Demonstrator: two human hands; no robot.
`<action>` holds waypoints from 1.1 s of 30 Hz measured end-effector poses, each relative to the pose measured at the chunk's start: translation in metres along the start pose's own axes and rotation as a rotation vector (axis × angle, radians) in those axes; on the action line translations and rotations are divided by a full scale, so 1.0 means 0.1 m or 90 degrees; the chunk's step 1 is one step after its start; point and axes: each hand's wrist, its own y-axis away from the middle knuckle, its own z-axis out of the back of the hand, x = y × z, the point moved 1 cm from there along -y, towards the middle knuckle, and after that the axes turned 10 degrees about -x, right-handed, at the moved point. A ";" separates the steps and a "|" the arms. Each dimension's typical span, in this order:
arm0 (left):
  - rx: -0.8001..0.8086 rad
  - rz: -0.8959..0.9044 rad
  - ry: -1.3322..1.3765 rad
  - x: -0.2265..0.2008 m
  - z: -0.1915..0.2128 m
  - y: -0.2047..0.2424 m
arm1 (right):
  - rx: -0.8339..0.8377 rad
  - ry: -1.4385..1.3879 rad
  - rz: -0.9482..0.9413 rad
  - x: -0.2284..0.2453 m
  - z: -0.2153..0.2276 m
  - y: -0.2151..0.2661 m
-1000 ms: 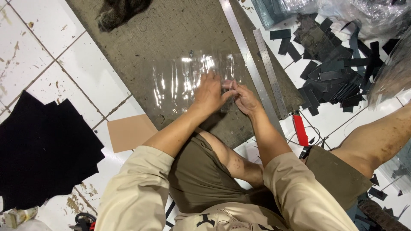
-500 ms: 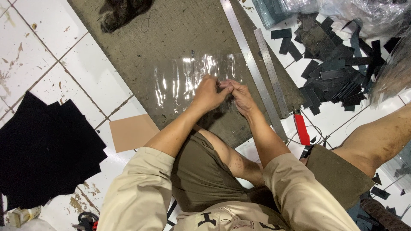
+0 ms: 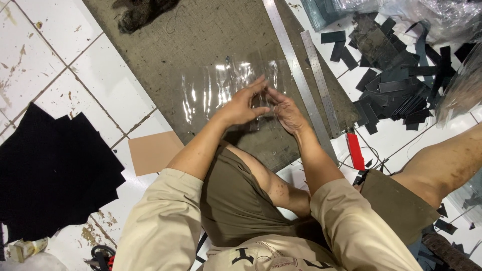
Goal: Cutting clear plastic sheets to size using a metal ruler and a utility knife
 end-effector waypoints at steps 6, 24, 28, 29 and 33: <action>0.014 -0.015 -0.064 -0.07 0.00 0.02 | -0.021 0.051 0.009 -0.06 0.06 0.00; 0.121 -0.058 -0.169 0.04 0.02 -0.01 | -0.061 0.046 0.015 -0.20 0.19 -0.02; 0.181 0.358 -0.121 -0.64 -0.08 0.02 | -0.085 0.007 0.020 -0.24 0.16 -0.02; 0.144 0.092 -0.329 -0.48 -0.20 0.04 | -0.095 0.015 0.037 -0.26 0.15 -0.01; -0.266 -0.477 -0.786 0.54 -0.91 -0.14 | -0.153 0.020 0.051 -0.34 0.05 -0.02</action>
